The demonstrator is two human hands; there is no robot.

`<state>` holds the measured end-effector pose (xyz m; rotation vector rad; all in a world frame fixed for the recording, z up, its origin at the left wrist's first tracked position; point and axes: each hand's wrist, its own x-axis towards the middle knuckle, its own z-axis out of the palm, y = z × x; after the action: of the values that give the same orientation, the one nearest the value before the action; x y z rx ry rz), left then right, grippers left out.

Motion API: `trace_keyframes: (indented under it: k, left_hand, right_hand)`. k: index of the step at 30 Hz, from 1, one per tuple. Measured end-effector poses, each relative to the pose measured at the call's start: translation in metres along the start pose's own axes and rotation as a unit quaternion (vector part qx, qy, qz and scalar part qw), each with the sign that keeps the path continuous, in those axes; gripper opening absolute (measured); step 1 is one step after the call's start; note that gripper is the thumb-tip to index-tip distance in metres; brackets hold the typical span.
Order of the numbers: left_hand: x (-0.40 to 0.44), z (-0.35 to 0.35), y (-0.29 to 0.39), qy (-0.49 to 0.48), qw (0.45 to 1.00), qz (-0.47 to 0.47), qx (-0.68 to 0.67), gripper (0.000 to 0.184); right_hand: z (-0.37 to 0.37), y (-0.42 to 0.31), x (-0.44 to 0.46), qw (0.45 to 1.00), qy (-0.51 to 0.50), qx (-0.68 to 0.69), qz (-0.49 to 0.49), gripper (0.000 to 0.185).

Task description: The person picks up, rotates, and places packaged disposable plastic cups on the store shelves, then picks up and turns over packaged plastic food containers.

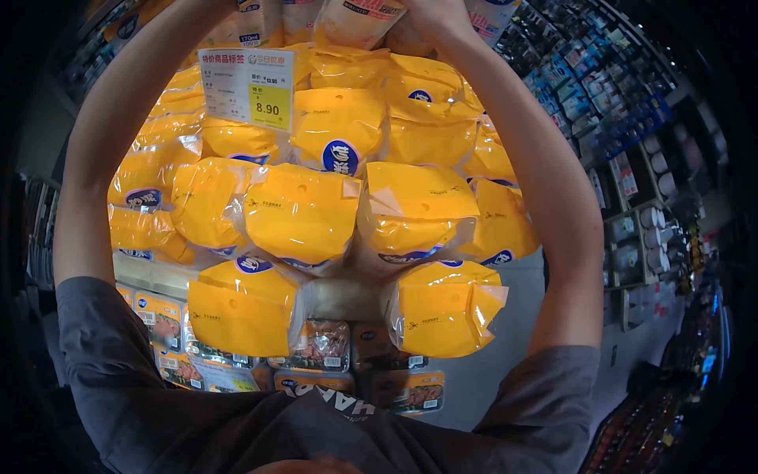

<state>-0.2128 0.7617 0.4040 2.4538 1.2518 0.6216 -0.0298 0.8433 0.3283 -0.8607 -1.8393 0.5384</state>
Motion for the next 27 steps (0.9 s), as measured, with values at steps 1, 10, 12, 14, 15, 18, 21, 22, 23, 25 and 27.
trace_keyframes:
  k: [1, 10, 12, 14, 15, 18, 21, 22, 23, 25, 27]
  left_hand:
    - [0.0, 0.0, 0.0, -0.001, 1.0, 0.001, 0.0, 0.046]
    - [0.01, 0.015, -0.012, -0.005, 0.998, -0.056, -0.022, 0.044]
    - [0.025, 0.026, -0.04, -0.012, 0.995, -0.086, -0.047, 0.046]
    - [0.03, 0.025, -0.045, -0.021, 0.992, -0.122, -0.013, 0.049]
    - [0.036, 0.039, -0.059, -0.012, 0.984, -0.175, 0.032, 0.094]
    - [0.048, 0.039, -0.072, 0.015, 0.969, -0.199, 0.144, 0.1]
    - [0.058, 0.039, -0.086, -0.022, 0.965, -0.215, 0.148, 0.088]
    - [0.057, 0.038, -0.081, -0.04, 0.964, -0.235, 0.118, 0.082]
    - [0.056, 0.036, -0.077, -0.06, 0.962, -0.254, 0.087, 0.077]
    - [0.057, 0.036, -0.084, -0.049, 0.967, -0.231, 0.093, 0.074]
    - [0.062, 0.04, -0.11, 0.014, 0.977, -0.173, 0.126, 0.084]
  right_hand:
    - [-0.001, -0.001, -0.003, 0.999, 0.033, 0.002, -0.035, 0.026]
    - [-0.024, -0.007, 0.001, 0.996, -0.07, -0.049, -0.003, 0.048]
    - [-0.015, 0.054, 0.02, 0.987, -0.067, -0.146, -0.032, 0.063]
    - [-0.005, 0.048, 0.017, 0.986, -0.072, -0.148, 0.023, 0.074]
    - [0.001, 0.047, 0.017, 0.984, -0.056, -0.166, 0.034, 0.077]
    - [0.014, 0.067, 0.033, 0.972, -0.068, -0.22, 0.036, 0.097]
    - [0.02, 0.078, 0.051, 0.969, -0.11, -0.201, 0.089, 0.111]
    - [0.021, 0.073, 0.052, 0.968, -0.129, -0.186, 0.104, 0.115]
    - [0.021, 0.07, 0.05, 0.969, -0.126, -0.187, 0.101, 0.116]
    - [0.017, 0.063, 0.042, 0.97, -0.117, -0.188, 0.096, 0.118]
    - [0.018, 0.066, 0.041, 0.97, -0.109, -0.197, 0.09, 0.12]
